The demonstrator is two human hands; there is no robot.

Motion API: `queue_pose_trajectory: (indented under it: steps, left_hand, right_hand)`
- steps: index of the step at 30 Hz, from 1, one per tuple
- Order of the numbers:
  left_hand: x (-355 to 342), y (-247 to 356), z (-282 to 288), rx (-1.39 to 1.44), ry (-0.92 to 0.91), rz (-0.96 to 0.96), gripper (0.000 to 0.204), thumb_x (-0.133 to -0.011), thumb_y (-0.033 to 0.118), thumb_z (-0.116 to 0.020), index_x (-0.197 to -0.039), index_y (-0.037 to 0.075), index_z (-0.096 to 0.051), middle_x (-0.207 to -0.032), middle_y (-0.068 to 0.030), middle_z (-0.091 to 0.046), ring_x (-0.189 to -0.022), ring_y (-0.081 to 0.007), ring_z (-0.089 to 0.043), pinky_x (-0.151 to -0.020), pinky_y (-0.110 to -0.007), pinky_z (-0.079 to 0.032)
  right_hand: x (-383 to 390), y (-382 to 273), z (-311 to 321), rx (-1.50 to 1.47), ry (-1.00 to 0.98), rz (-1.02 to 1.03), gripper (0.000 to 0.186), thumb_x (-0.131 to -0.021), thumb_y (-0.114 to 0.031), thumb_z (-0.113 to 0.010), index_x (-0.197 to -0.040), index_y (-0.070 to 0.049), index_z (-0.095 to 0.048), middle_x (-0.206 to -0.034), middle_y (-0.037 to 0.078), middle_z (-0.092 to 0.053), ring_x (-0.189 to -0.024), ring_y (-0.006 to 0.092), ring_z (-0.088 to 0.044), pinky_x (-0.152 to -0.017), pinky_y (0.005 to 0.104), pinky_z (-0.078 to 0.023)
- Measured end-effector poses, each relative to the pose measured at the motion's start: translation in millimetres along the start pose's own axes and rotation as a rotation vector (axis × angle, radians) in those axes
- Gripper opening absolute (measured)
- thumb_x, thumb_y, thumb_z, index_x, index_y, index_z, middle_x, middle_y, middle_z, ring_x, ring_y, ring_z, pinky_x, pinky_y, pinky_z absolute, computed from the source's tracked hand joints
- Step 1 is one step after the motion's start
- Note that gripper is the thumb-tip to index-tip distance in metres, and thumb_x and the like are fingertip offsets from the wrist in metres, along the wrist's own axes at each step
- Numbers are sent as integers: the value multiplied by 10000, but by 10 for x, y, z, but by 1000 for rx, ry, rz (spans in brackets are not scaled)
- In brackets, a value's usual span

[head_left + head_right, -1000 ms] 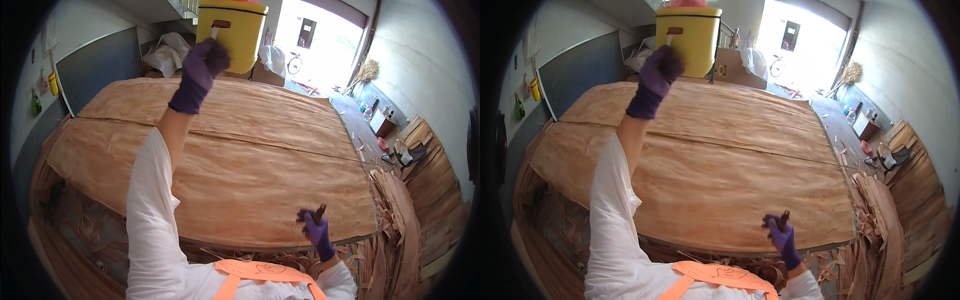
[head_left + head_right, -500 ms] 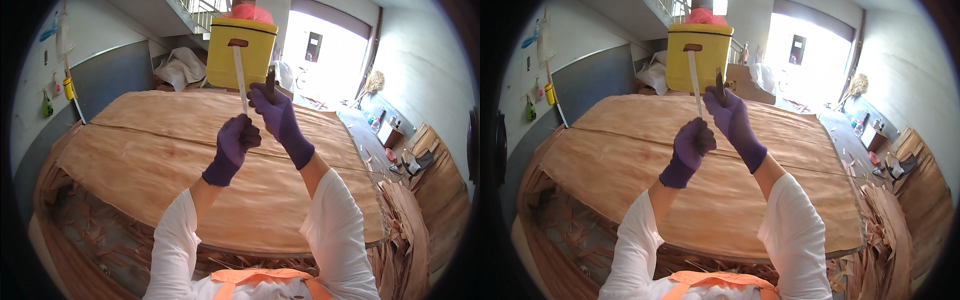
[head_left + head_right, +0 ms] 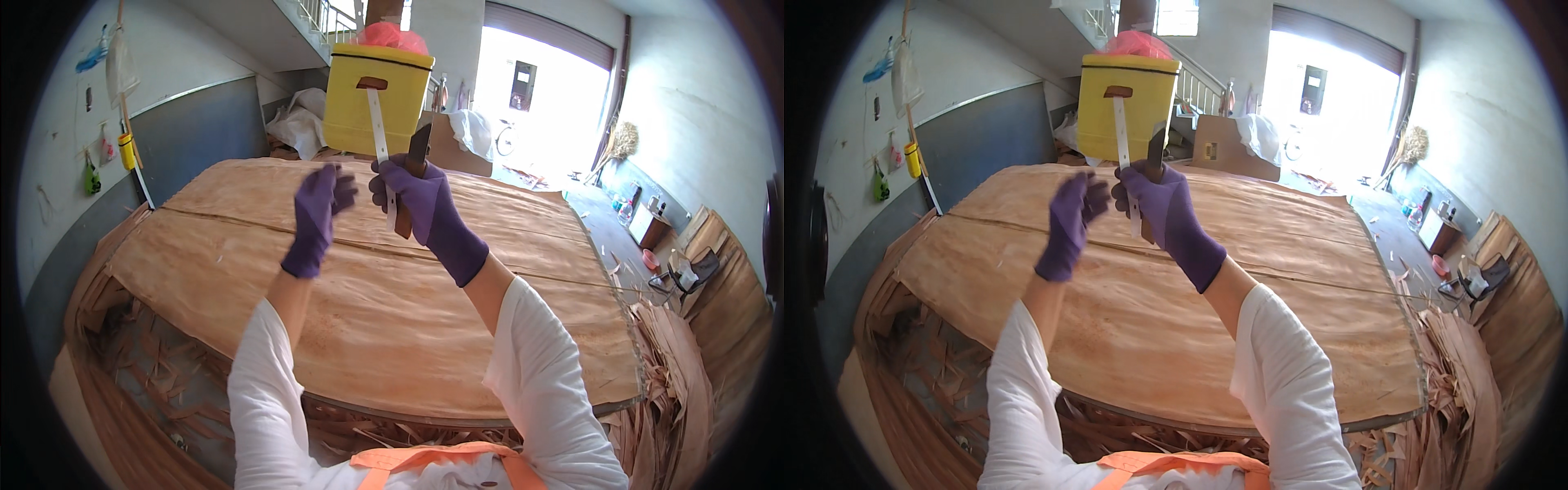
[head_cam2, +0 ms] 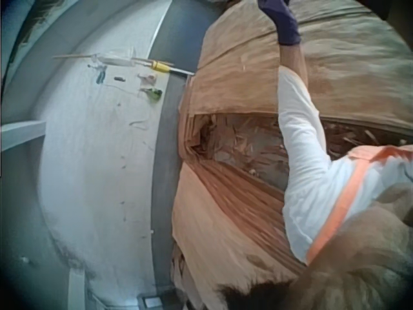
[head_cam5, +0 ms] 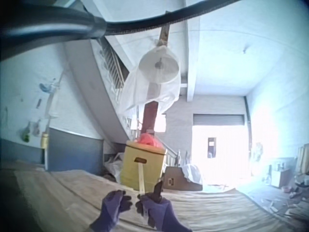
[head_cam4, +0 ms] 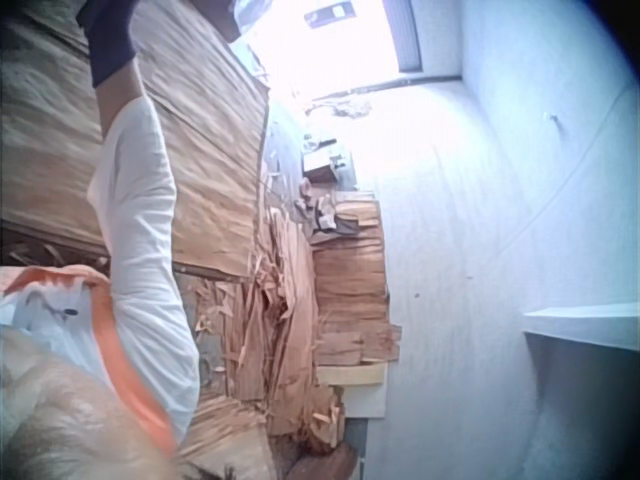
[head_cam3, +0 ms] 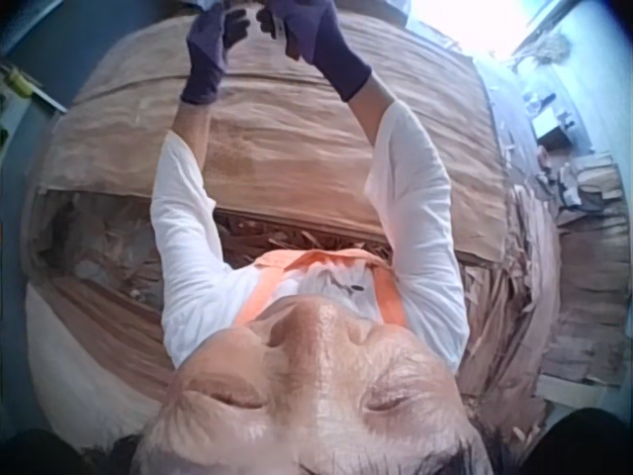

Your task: The person prepares large sheets of wood veneer by putting on gloves, using a hand tool to score or cut a thin strip, and then carefully peeling a layer away from a larger stack on a work table.

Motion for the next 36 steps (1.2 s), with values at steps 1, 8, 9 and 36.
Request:
queue_pose_trajectory:
  steps: [1, 8, 9, 36]
  left_hand:
    - [-88, 214, -159, -42, -35, -14, 309, -902, 326, -555, -987, 30, -578, -875, -92, -656, -705, -147, -648, -604, -249, -530]
    - [-279, 705, -1156, -442, -301, -120, 385, -874, 395, -593, -950, 18, -565, -763, -63, -640, -611, -121, -628, -543, -247, -516]
    - [-279, 710, -1202, -440, -286, -115, 387, -875, 392, -591, -939, 10, -570, -759, -62, -639, -596, -119, -623, -532, -244, -514]
    - [-504, -523, -280, -929, -169, -287, 318, -939, 300, -486, -1133, 80, -612, -782, -14, -630, -448, -50, -428, -409, -186, -327]
  right_hand:
    - [24, 34, 44, -5, 4, -12, 190, -867, -127, -599, -957, 40, -594, -724, 99, -605, -601, 172, -569, -566, 289, -466]
    - [354, 120, 147, -88, 32, -107, 166, -872, -135, -611, -937, 17, -598, -727, 88, -603, -611, 153, -581, -562, 281, -482]
    - [397, 121, 177, -77, 38, -119, 166, -871, -138, -613, -935, 15, -599, -730, 87, -606, -618, 150, -585, -560, 281, -484]
    - [3654, 689, 2810, -73, 611, -429, 415, -797, -83, -552, -1189, 49, -521, -722, 114, -577, -576, 163, -555, -529, 278, -456]
Point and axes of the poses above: each hand's wrist, its own x-axis away from the middle knuckle, its own z-axis out of the back of the hand, y = z × x, the point moved 10 cm from there along -x, towards the middle knuckle
